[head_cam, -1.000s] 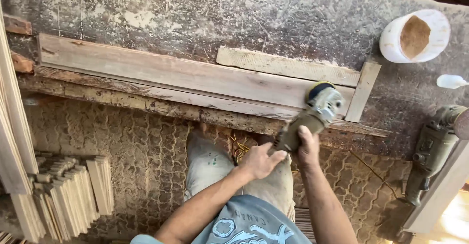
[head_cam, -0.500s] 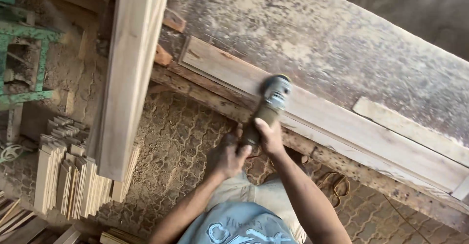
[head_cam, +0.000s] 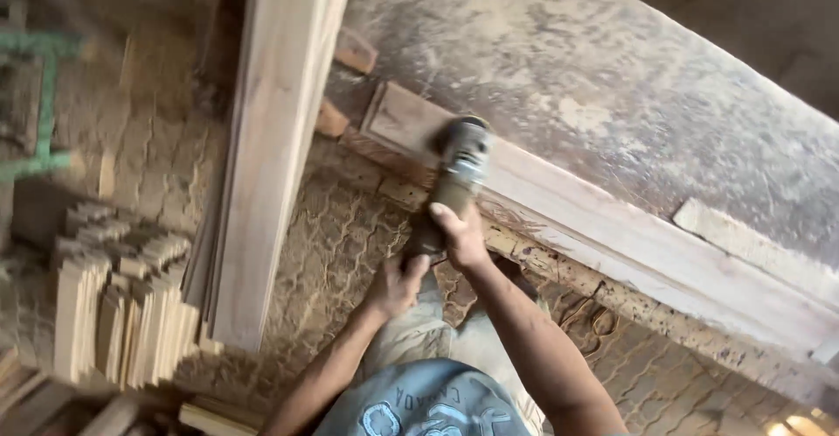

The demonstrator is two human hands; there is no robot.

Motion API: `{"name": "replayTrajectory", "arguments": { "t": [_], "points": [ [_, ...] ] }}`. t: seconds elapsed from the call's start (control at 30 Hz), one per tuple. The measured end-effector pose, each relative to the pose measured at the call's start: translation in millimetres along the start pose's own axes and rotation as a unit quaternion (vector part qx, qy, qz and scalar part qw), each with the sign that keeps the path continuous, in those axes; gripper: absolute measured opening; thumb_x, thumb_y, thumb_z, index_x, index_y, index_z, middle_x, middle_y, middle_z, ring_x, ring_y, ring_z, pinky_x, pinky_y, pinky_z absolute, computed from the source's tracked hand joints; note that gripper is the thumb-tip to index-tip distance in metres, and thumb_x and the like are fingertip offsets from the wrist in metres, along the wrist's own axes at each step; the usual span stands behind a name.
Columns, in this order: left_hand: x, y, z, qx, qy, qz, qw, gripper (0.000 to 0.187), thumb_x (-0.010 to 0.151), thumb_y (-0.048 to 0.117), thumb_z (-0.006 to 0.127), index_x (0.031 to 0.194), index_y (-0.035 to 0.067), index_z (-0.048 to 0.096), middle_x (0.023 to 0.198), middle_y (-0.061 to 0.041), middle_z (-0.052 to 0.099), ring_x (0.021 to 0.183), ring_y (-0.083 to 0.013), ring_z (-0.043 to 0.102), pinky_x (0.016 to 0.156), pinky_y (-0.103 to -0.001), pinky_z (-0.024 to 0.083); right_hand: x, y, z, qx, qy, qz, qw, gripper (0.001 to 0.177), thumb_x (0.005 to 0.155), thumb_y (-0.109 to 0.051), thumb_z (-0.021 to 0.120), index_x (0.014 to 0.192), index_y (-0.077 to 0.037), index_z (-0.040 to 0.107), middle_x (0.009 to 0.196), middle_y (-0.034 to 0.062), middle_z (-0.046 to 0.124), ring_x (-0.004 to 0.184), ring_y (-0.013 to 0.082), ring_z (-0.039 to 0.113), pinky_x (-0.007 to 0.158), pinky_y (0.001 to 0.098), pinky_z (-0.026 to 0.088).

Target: Applying glue and sanding wood pieces using manual and power tools in a workshop.

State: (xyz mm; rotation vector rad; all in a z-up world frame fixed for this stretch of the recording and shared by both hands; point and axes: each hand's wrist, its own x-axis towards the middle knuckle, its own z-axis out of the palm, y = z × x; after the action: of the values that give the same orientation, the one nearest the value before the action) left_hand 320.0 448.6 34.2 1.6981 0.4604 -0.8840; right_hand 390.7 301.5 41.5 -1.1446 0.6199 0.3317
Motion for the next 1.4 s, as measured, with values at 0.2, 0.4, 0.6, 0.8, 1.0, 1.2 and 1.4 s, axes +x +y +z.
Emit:
{"name": "replayTrajectory", "arguments": {
  "t": [0.2,0.4,0.6,0.8,1.0,1.2,1.4],
  "points": [
    [-2,6,-36,0.004,0.024,-0.032,0.999,0.050,0.100,0.050,0.053,0.092,0.003,0.069,0.053,-0.012,0.065,0.041,-0.0207,0.066,0.037,-0.032,0.056,24,9,53,0.022,-0.027,-0.049,0.998,0.034,0.085,-0.017,0.084,0.110,-0.007,0.063,0.090,0.0045,0.064,0.084,0.0146,0.059,0.076,0.0365,0.056],
    [-17,33,-47,-0.015,0.044,-0.037,0.998,0.058,0.102,0.046,0.038,0.072,0.004,0.065,0.052,-0.013,0.066,0.041,-0.0207,0.068,0.034,-0.031,0.054,24,21,56,-0.022,-0.088,-0.010,0.996,0.050,0.079,-0.022,0.089,0.118,-0.005,0.062,0.095,0.0129,0.069,0.087,0.0185,0.062,0.078,0.0413,0.056],
    [-22,52,-49,-0.013,-0.015,0.006,1.000,0.055,0.100,0.042,0.052,0.056,0.011,0.057,0.039,-0.006,0.058,0.041,-0.0188,0.066,0.046,-0.029,0.054,14,38,34,-0.026,-0.064,-0.011,0.998,0.031,0.084,-0.017,0.082,0.110,-0.004,0.069,0.090,0.0058,0.067,0.083,0.0118,0.058,0.071,0.0345,0.055],
    [-20,-12,-46,-0.041,0.039,-0.021,0.998,0.050,0.101,0.046,0.042,0.071,0.010,0.061,0.047,-0.008,0.065,0.042,-0.0185,0.068,0.044,-0.031,0.055,21,27,49,-0.022,-0.105,-0.034,0.994,0.036,0.082,-0.015,0.086,0.111,-0.006,0.066,0.089,0.0066,0.070,0.081,0.0113,0.061,0.069,0.0309,0.055],
    [-24,40,-21,-0.034,-0.033,0.267,0.963,0.061,0.105,0.058,0.035,0.121,0.003,0.055,0.098,-0.011,0.067,0.070,-0.0141,0.059,0.054,-0.027,0.054,-22,49,-19,0.034,-0.061,0.047,0.996,0.045,0.085,-0.023,0.070,0.116,0.005,0.051,0.095,0.0176,0.063,0.076,0.0264,0.064,0.066,0.0371,0.058],
    [-10,31,-46,-0.003,0.010,0.065,0.998,0.043,0.097,0.045,0.047,0.076,0.010,0.062,0.046,-0.009,0.061,0.039,-0.0202,0.063,0.040,-0.034,0.055,21,5,61,-0.029,-0.052,0.006,0.998,0.026,0.087,-0.020,0.082,0.104,-0.006,0.069,0.085,0.0047,0.066,0.076,0.0122,0.060,0.060,0.0305,0.053],
    [2,23,-45,-0.008,0.023,0.017,1.000,0.060,0.106,0.054,0.036,0.089,0.004,0.063,0.059,-0.015,0.065,0.043,-0.0222,0.067,0.039,-0.034,0.058,45,12,53,0.016,-0.054,-0.032,0.998,0.046,0.075,-0.026,0.091,0.107,-0.009,0.063,0.085,0.0032,0.067,0.078,0.0126,0.062,0.062,0.0274,0.052]
  ]
}}
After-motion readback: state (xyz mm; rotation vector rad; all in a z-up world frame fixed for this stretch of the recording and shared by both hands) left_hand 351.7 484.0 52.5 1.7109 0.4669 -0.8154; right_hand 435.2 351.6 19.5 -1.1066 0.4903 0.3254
